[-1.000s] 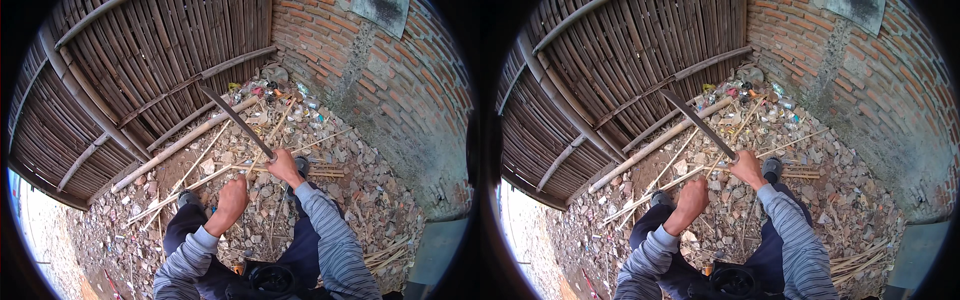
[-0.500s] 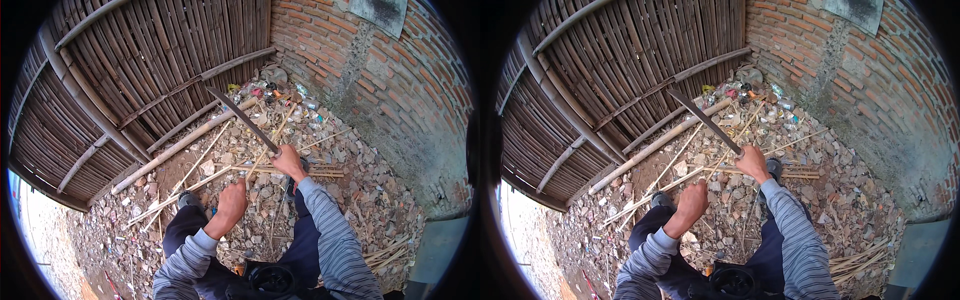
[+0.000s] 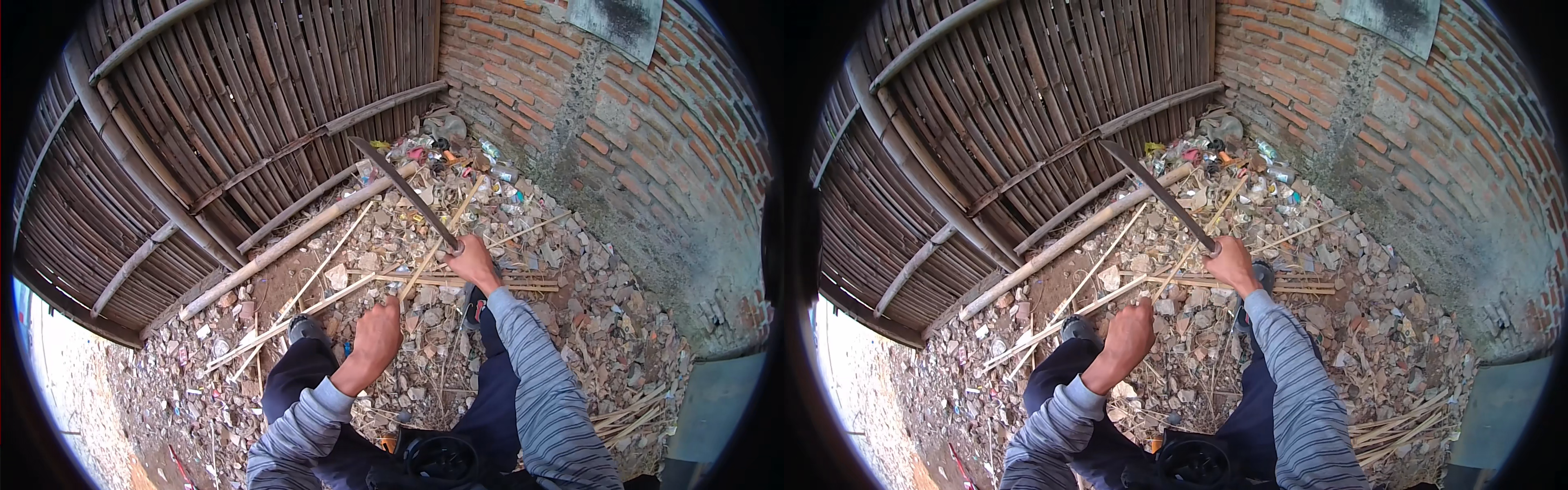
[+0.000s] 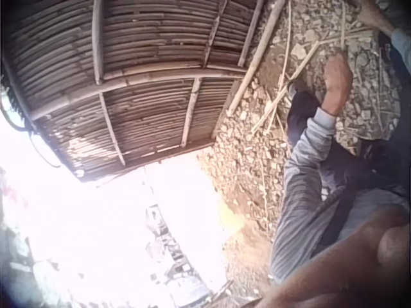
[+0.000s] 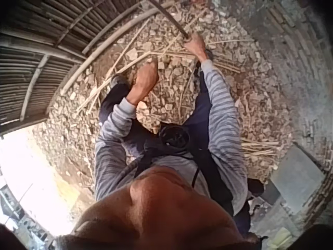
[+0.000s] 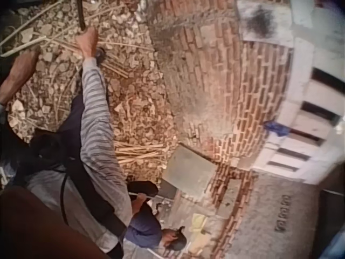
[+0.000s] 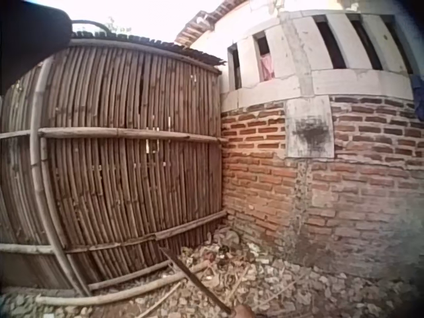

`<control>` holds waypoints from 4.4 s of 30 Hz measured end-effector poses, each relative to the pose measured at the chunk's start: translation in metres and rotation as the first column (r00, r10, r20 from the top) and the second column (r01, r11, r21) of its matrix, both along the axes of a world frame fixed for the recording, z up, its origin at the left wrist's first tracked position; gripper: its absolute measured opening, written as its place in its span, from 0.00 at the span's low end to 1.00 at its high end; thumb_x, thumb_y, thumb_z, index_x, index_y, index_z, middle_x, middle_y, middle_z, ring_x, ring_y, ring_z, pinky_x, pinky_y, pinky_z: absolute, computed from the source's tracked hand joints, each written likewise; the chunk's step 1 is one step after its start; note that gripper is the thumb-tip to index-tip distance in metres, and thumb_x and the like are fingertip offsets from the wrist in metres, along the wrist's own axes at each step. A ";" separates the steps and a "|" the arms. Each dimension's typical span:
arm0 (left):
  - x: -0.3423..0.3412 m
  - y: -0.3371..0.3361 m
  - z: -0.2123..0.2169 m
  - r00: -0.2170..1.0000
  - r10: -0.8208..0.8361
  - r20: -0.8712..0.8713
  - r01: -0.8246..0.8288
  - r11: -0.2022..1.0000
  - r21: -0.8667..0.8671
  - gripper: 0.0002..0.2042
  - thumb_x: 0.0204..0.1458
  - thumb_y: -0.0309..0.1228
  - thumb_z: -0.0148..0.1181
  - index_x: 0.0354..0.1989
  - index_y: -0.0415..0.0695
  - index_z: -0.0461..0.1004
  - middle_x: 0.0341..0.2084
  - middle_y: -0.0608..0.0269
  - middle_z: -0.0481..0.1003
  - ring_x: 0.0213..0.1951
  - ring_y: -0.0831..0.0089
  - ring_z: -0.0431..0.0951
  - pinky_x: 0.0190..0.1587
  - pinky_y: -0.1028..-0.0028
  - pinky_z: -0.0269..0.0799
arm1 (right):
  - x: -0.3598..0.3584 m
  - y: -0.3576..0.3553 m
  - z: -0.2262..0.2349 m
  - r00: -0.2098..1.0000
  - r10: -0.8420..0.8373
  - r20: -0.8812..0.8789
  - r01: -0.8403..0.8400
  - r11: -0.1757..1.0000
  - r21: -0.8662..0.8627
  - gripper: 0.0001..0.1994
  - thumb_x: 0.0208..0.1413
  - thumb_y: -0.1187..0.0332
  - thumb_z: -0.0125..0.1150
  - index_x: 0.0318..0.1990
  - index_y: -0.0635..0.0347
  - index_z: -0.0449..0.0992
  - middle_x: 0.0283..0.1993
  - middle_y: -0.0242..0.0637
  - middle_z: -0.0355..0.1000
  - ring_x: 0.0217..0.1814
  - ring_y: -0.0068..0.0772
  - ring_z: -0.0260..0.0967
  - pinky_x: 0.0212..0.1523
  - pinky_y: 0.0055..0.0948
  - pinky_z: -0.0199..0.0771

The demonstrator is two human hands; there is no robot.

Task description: The person splits long bamboo strips lengthwise using a machete and peels the sliced splints apart by hand.

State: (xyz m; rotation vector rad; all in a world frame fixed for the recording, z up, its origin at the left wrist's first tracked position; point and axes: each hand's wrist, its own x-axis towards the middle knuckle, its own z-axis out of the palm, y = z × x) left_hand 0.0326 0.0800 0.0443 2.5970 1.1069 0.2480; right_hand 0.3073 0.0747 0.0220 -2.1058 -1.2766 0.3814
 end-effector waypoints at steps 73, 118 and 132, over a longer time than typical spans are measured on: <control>0.000 -0.007 -0.023 0.996 0.008 0.094 -0.009 1.000 0.014 0.14 0.70 0.35 0.51 0.41 0.34 0.70 0.24 0.34 0.79 0.28 0.36 0.83 0.29 0.46 0.80 | 0.010 -0.003 -0.004 0.993 -0.084 0.085 0.091 0.993 -0.077 0.10 0.49 0.63 0.68 0.33 0.60 0.84 0.33 0.54 0.81 0.40 0.61 0.80 0.43 0.53 0.79; -0.015 -0.011 -0.016 1.000 0.012 -0.017 -0.011 0.998 0.068 0.11 0.69 0.33 0.52 0.38 0.36 0.72 0.24 0.43 0.82 0.28 0.50 0.86 0.28 0.58 0.83 | -0.023 -0.008 0.008 0.965 0.163 0.207 -0.132 0.978 -0.160 0.10 0.47 0.64 0.65 0.36 0.53 0.87 0.36 0.52 0.82 0.42 0.61 0.81 0.47 0.54 0.80; -0.011 -0.022 -0.014 1.000 -0.019 -0.016 0.019 1.000 0.022 0.14 0.71 0.37 0.48 0.39 0.37 0.71 0.24 0.42 0.81 0.28 0.48 0.86 0.27 0.57 0.83 | 0.054 -0.013 -0.030 0.964 -0.069 0.255 0.081 0.996 -0.040 0.23 0.47 0.58 0.73 0.50 0.59 0.85 0.40 0.53 0.82 0.47 0.62 0.80 0.52 0.50 0.81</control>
